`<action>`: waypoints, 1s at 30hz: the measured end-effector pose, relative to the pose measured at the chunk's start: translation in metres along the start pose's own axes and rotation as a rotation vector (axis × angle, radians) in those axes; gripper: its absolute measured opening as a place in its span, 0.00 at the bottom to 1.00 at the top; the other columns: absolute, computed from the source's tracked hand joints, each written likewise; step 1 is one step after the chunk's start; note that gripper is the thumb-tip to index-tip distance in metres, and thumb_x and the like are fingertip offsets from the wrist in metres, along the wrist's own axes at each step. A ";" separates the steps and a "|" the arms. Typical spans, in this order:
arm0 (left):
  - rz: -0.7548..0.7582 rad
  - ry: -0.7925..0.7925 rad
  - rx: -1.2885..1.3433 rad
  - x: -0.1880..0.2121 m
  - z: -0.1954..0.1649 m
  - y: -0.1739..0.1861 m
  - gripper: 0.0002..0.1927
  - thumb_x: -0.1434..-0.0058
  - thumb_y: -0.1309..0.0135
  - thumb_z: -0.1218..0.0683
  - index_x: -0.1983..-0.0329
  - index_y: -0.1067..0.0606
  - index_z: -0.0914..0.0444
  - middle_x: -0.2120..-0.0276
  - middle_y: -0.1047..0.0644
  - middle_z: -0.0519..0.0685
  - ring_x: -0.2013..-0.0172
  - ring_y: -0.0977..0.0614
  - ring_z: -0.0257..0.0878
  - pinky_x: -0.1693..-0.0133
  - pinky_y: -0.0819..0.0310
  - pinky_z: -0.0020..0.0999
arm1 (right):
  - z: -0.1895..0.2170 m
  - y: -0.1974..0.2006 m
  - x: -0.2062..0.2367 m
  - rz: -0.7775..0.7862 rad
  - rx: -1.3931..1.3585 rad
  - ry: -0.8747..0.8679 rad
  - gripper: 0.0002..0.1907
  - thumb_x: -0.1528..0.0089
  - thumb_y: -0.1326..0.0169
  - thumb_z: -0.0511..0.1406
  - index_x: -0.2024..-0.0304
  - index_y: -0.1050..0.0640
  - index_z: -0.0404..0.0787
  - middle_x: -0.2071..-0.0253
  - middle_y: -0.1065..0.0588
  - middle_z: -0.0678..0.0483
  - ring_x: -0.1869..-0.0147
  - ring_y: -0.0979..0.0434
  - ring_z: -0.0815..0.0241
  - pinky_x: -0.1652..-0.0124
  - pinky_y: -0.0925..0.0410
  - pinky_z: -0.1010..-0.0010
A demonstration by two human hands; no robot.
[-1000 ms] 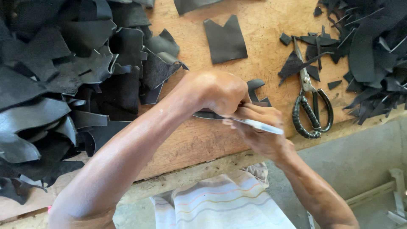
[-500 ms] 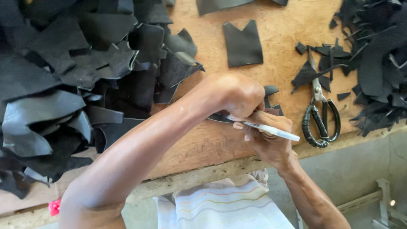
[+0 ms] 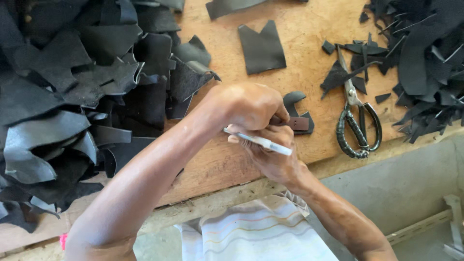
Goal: The person marks a piece of black leather with a pen using a brown template, then cuts the leather with shears. They repeat the process with additional pieces, stacking the cut pieces on the table.
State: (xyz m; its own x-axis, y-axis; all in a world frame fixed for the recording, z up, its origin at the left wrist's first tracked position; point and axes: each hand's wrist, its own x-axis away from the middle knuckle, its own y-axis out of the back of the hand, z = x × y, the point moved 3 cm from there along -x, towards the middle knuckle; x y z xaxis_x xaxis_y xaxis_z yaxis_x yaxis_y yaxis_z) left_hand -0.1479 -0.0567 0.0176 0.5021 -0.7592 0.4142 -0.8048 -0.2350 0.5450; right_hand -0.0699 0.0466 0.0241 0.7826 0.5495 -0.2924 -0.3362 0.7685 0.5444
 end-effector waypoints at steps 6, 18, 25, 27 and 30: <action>-0.353 -0.193 -0.041 0.018 -0.007 -0.014 0.29 0.56 0.34 0.52 0.47 0.19 0.53 0.55 0.21 0.54 0.51 0.20 0.53 0.51 0.26 0.43 | -0.007 0.069 0.028 -0.070 0.110 -0.251 0.06 0.32 0.47 0.34 0.54 0.23 0.39 0.57 0.23 0.54 0.58 0.20 0.62 0.58 0.25 0.68; -0.838 0.033 -0.097 0.047 -0.029 -0.047 0.34 0.52 0.44 0.68 0.39 0.32 0.66 0.50 0.24 0.55 0.50 0.26 0.55 0.48 0.32 0.49 | -0.039 0.087 0.017 0.293 0.494 -0.285 0.19 0.43 0.36 0.41 0.53 0.20 0.38 0.55 0.25 0.47 0.50 0.25 0.51 0.53 0.29 0.60; -0.914 -0.031 0.129 0.059 -0.022 -0.060 0.34 0.48 0.39 0.64 0.36 0.34 0.68 0.49 0.23 0.57 0.46 0.26 0.57 0.44 0.32 0.49 | -0.032 0.190 0.018 0.178 0.807 -0.145 0.24 0.46 0.37 0.40 0.54 0.21 0.28 0.58 0.27 0.41 0.52 0.28 0.46 0.52 0.31 0.56; -0.960 -0.061 0.140 0.061 -0.022 -0.064 0.30 0.47 0.39 0.64 0.40 0.32 0.67 0.46 0.23 0.57 0.46 0.25 0.56 0.43 0.31 0.47 | -0.044 0.203 0.022 0.031 0.756 -0.293 0.14 0.30 0.42 0.38 0.49 0.20 0.33 0.58 0.27 0.46 0.54 0.29 0.53 0.57 0.33 0.64; -1.009 -0.052 0.074 0.060 -0.021 -0.071 0.20 0.46 0.37 0.63 0.49 0.24 0.66 0.48 0.22 0.55 0.45 0.24 0.54 0.43 0.28 0.45 | -0.052 0.191 0.030 -0.138 0.138 -0.257 0.13 0.26 0.47 0.43 0.55 0.20 0.41 0.57 0.27 0.54 0.54 0.28 0.64 0.55 0.32 0.73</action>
State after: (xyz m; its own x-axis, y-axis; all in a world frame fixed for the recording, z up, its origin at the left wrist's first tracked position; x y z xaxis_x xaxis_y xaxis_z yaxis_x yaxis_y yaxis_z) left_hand -0.0543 -0.0730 0.0190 0.9457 -0.2102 -0.2481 -0.0307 -0.8173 0.5754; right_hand -0.1380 0.2268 0.0780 0.9284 0.3291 -0.1725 -0.1573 0.7688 0.6199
